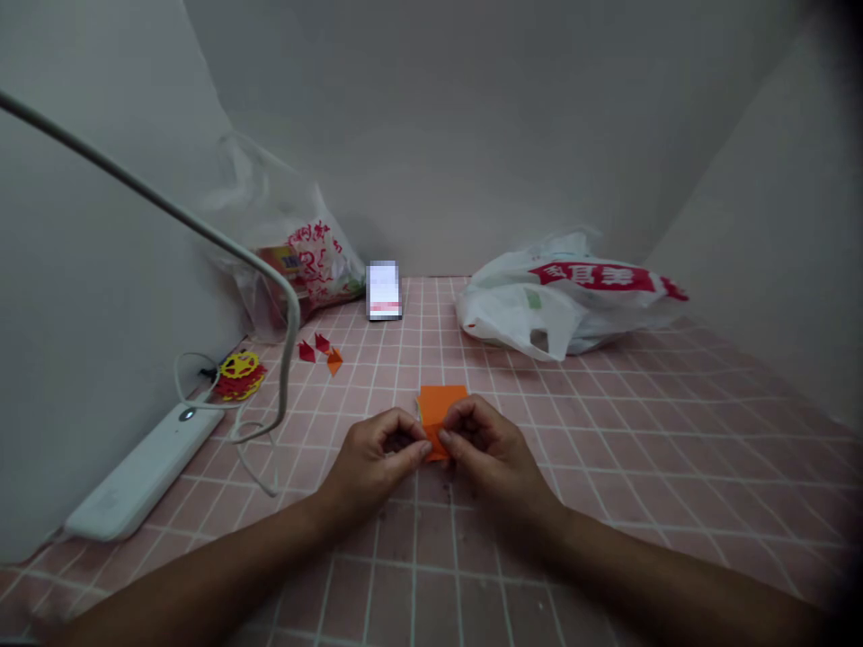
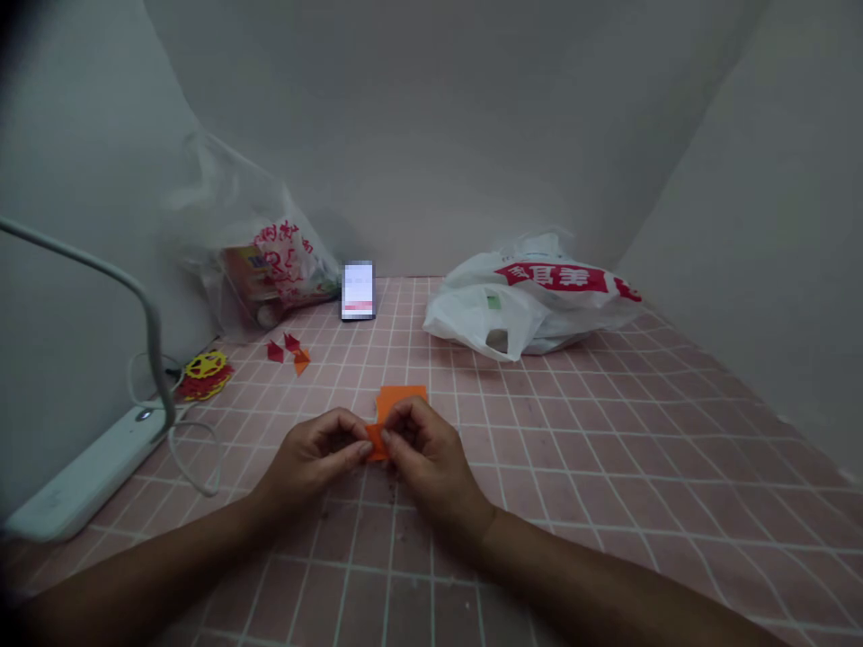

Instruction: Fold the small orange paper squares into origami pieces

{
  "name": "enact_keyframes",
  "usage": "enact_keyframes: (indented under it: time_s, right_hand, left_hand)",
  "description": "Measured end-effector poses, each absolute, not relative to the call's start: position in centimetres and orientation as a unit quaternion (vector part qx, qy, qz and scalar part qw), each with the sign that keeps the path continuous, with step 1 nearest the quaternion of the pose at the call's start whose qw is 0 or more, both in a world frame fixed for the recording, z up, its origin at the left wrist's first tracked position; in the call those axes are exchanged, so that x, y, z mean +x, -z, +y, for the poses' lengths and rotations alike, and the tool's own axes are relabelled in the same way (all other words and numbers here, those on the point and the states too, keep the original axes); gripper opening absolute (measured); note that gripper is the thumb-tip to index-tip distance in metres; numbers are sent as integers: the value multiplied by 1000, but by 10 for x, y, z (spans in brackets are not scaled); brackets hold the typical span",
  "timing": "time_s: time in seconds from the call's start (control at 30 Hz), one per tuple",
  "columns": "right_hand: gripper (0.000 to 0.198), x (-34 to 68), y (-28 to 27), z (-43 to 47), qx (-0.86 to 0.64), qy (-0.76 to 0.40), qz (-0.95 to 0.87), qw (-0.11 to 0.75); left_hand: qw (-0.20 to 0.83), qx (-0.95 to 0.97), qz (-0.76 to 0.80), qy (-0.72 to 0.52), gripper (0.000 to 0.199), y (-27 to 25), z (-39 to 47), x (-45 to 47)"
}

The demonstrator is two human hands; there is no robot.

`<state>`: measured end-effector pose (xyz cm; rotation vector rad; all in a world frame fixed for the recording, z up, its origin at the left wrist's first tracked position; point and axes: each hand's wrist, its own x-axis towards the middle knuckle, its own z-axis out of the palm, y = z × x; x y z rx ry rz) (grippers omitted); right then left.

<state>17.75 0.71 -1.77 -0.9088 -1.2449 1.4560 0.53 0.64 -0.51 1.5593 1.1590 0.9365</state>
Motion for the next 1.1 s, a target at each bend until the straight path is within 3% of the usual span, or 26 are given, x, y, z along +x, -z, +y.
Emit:
enact_keyframes:
  time_s: [0.9,1.1]
  right_hand:
    - [9,181,12,5,-391,-506,-614,463]
    - [12,179,14,8,-386,-583,-566,437]
  left_hand:
    - [493,605,495,-382,13,-4,3,9]
    - [487,611,489,-389,12,1,6,6]
